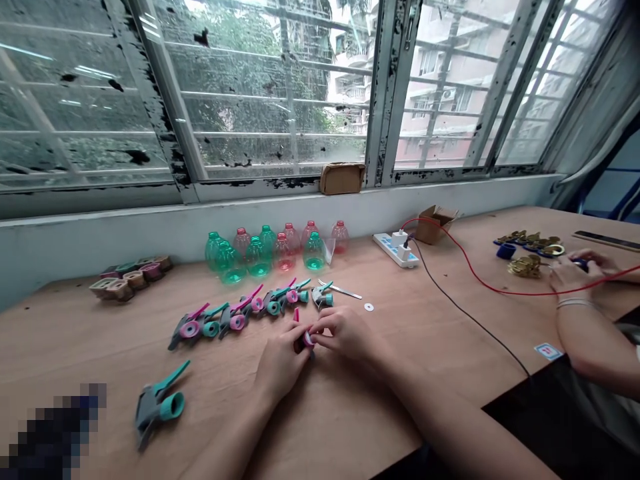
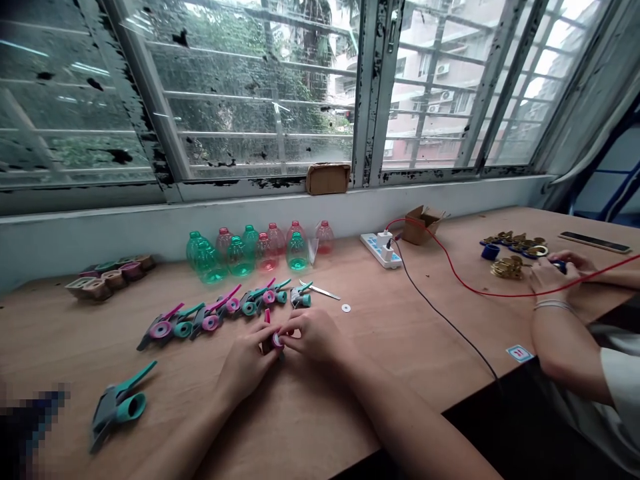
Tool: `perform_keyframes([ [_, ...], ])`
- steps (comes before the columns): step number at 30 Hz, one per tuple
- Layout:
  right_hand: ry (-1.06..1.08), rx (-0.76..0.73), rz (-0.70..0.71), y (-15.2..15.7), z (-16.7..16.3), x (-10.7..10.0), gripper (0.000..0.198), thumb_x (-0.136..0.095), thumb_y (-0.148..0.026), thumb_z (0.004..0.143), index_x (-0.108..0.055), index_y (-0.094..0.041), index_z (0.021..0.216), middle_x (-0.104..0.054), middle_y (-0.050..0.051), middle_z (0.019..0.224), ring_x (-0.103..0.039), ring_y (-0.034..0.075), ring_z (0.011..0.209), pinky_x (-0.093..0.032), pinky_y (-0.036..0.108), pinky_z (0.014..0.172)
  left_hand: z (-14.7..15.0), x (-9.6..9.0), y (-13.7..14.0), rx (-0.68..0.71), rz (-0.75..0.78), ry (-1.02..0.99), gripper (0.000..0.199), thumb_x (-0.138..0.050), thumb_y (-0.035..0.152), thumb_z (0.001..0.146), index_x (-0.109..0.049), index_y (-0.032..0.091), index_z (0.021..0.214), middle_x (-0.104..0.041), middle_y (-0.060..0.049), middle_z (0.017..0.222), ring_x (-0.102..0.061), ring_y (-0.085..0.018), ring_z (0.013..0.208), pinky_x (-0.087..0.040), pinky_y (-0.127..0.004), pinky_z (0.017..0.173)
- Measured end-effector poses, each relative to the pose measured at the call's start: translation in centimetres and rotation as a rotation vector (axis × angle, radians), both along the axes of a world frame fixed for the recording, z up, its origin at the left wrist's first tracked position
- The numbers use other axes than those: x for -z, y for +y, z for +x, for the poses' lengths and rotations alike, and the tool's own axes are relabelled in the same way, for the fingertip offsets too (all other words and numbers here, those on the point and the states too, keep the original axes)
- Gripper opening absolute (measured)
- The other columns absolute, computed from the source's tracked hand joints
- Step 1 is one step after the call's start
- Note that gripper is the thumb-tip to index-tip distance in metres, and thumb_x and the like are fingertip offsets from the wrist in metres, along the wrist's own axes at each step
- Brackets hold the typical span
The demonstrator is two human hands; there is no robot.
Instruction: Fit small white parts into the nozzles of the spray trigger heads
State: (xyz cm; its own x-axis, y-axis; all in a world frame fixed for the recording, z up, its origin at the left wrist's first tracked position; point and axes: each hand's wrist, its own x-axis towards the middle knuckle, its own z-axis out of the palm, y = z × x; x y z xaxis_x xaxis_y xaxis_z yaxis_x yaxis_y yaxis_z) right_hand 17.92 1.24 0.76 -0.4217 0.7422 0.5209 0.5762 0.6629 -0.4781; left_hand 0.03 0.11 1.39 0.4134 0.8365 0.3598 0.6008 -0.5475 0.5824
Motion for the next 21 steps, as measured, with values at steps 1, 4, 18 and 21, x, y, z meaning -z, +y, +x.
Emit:
perform_keyframes([
  [1, -0.007, 0.006, -0.001, -0.1, -0.1, -0.1, 0.012, -0.064, -0.030, 0.081, -0.075, -0.025, 0.084, -0.066, 0.000, 0.075, -0.056, 0.010, 0.065, -0.038, 0.021, 0.061, 0.1, 0.0, 0.0, 0.001, 0.007, 0.011, 0.030, -0.052, 0.014, 0.078, -0.069, 0.026, 0.100, -0.065, -0.002, 0.096, -0.060, -0.016, 0.084, -0.045, -0.025, 0.074],
  [4, -0.004, 0.018, -0.002, -0.1, -0.3, -0.4, 0.011, -0.064, -0.029, 0.081, -0.074, -0.024, 0.080, -0.065, 0.000, 0.072, -0.055, 0.010, 0.063, -0.038, 0.021, 0.060, 0.2, 0.1, 0.0, 0.000, 0.019, 0.035, 0.029, -0.051, 0.014, 0.080, -0.068, 0.027, 0.099, -0.065, -0.001, 0.096, -0.061, -0.016, 0.084, -0.045, -0.024, 0.074],
  [18, -0.002, 0.034, -0.030, 0.7, 0.6, -0.6, 0.011, -0.064, -0.030, 0.079, -0.072, -0.022, 0.079, -0.064, -0.002, 0.072, -0.054, 0.009, 0.062, -0.036, 0.019, 0.058, 0.7, 0.5, -0.3, -0.042, 0.048, 0.090, 0.033, -0.050, 0.017, 0.081, -0.062, 0.027, 0.110, -0.066, -0.001, 0.104, -0.062, -0.017, 0.084, -0.047, -0.025, 0.073],
  [21, -0.064, 0.288, -0.084, 1.6, 3.8, -0.8, 0.021, -0.060, -0.039, 0.082, -0.070, -0.021, 0.079, -0.066, 0.001, 0.074, -0.056, 0.011, 0.066, -0.037, 0.021, 0.061, -0.7, -0.7, -0.3, -0.147, 0.119, 0.065, 0.034, -0.049, 0.023, 0.082, -0.059, 0.025, 0.115, -0.067, -0.002, 0.103, -0.061, -0.016, 0.074, -0.046, -0.025, 0.067],
])
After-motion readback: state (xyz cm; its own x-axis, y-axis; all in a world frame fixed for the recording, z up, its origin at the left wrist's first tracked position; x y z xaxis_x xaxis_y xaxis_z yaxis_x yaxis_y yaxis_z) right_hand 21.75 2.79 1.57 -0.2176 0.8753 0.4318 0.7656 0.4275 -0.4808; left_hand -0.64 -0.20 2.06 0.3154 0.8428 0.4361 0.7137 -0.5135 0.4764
